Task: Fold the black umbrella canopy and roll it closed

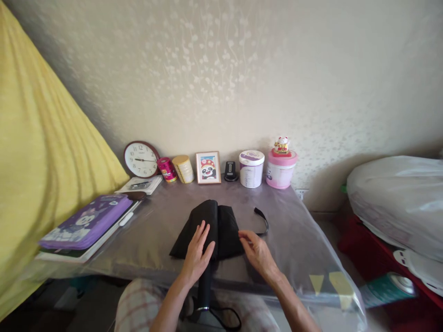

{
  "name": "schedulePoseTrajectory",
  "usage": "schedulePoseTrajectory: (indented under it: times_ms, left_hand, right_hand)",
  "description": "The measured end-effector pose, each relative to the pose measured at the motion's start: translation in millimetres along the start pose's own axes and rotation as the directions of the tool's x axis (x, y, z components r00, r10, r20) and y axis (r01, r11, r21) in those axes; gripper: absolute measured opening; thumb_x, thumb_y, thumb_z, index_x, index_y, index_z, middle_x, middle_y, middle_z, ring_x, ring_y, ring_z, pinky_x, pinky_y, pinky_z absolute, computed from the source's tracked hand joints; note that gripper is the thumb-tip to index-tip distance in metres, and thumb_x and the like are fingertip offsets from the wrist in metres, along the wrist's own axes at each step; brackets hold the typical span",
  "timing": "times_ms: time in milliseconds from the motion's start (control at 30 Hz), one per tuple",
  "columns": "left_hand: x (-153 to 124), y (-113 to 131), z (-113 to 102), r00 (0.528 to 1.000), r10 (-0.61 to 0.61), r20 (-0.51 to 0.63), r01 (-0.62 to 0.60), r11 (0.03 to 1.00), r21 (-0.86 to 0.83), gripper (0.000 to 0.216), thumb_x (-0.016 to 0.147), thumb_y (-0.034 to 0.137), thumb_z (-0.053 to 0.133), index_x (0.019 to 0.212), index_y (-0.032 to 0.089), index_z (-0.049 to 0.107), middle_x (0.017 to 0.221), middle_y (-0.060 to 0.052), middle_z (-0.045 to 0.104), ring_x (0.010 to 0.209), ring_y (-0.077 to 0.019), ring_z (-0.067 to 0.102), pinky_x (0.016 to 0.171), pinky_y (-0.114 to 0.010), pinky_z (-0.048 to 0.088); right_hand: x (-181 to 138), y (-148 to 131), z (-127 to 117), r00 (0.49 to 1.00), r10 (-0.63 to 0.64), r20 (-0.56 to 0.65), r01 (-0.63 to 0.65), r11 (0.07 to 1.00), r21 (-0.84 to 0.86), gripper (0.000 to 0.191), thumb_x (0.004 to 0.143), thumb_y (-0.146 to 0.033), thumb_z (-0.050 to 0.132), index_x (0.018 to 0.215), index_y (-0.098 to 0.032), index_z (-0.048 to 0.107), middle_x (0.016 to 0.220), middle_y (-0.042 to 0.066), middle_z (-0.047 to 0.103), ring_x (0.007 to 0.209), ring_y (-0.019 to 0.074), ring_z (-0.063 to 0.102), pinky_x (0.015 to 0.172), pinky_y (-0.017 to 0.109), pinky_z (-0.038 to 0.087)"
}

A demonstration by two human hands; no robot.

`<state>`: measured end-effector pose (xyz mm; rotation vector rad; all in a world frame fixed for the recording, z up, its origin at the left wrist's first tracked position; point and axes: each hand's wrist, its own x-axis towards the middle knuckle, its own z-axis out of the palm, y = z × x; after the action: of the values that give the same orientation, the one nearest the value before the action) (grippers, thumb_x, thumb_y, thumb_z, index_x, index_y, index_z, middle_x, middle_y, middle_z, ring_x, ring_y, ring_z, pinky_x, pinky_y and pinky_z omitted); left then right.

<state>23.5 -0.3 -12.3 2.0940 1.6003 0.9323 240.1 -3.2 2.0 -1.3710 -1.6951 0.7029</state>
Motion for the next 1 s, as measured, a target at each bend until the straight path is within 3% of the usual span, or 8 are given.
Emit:
schedulePoseTrajectory:
  times_ms: [100,267,367,500,667,800,1000]
  left_hand:
    - [-2,2,1,1.000,-0.025,-0.015,0.025,0.999,-0.023,0.049,0.092,0.036,0.035,0.139,0.027,0.027,0.151,-0.005,0.021,0.138,-0.0219,0.016,0.111,-0.046,0.023]
    - [-8,6,1,0.998,-0.056,-0.021,0.055,0.997,-0.045,0.052,0.091,0.039,0.035,0.140,0.024,0.025,0.151,-0.006,0.019,0.139,-0.0210,0.015,0.111,-0.044,0.022]
    - [-15,5,4,0.993,-0.110,-0.033,0.108,0.992,-0.071,0.057,0.091,0.042,0.035,0.141,0.023,0.019,0.151,-0.007,0.018,0.138,-0.0204,0.016,0.111,-0.043,0.022]
    - [-24,3,13,0.971,-0.235,-0.054,0.231,0.970,-0.073,0.068,0.088,0.048,0.036,0.142,0.012,0.014,0.149,-0.015,0.021,0.137,-0.0233,0.020,0.111,-0.043,0.022]
    - [-32,0,21,0.971,-0.216,-0.098,0.218,0.976,0.013,0.069,0.086,0.048,0.037,0.140,0.008,0.020,0.145,-0.020,0.028,0.134,-0.0273,0.027,0.109,-0.046,0.027]
    - [-37,-1,22,0.977,-0.167,-0.135,0.179,0.980,0.085,0.069,0.084,0.044,0.043,0.138,0.006,0.025,0.143,-0.022,0.032,0.132,-0.0295,0.032,0.105,-0.047,0.032]
    - [-36,10,14,0.963,-0.269,-0.023,0.268,0.938,0.219,0.076,0.071,0.033,0.052,0.137,0.004,0.029,0.143,-0.021,0.032,0.131,-0.0312,0.032,0.105,-0.045,0.031]
  right_hand:
    - [-1,10,0,0.999,0.025,0.024,-0.022,0.993,-0.117,0.029,0.083,-0.023,0.043,0.103,-0.016,0.062,0.099,0.010,0.068,0.093,0.0216,0.063,0.083,0.033,0.048]
    - [-1,2,3,0.999,-0.031,0.037,0.038,0.981,-0.191,0.029,0.083,-0.022,0.041,0.099,-0.017,0.064,0.096,0.008,0.068,0.093,0.0207,0.062,0.086,0.033,0.046]
    - [6,-7,11,0.994,-0.108,0.006,0.108,0.978,-0.180,0.029,0.084,-0.022,0.038,0.099,-0.018,0.063,0.096,0.007,0.067,0.094,0.0202,0.061,0.088,0.034,0.045]
    - [22,-13,36,0.989,-0.124,0.084,0.130,0.989,-0.075,0.034,0.085,-0.025,0.038,0.112,-0.013,0.057,0.108,0.011,0.065,0.099,0.0190,0.060,0.091,0.033,0.046]
    - [42,-20,70,0.989,-0.081,0.123,0.093,0.991,-0.095,0.046,0.086,-0.030,0.039,0.125,-0.005,0.046,0.122,0.018,0.056,0.115,0.0238,0.052,0.098,0.038,0.041]
    - [52,-32,87,0.995,-0.012,0.098,0.036,0.967,-0.251,0.059,0.085,-0.036,0.043,0.131,0.001,0.038,0.128,0.024,0.049,0.123,0.0301,0.043,0.099,0.043,0.038]
    - [59,-37,96,0.997,-0.018,0.081,0.046,0.932,-0.360,0.066,0.086,-0.042,0.043,0.134,0.001,0.035,0.131,0.025,0.045,0.124,0.0339,0.042,0.100,0.046,0.036]
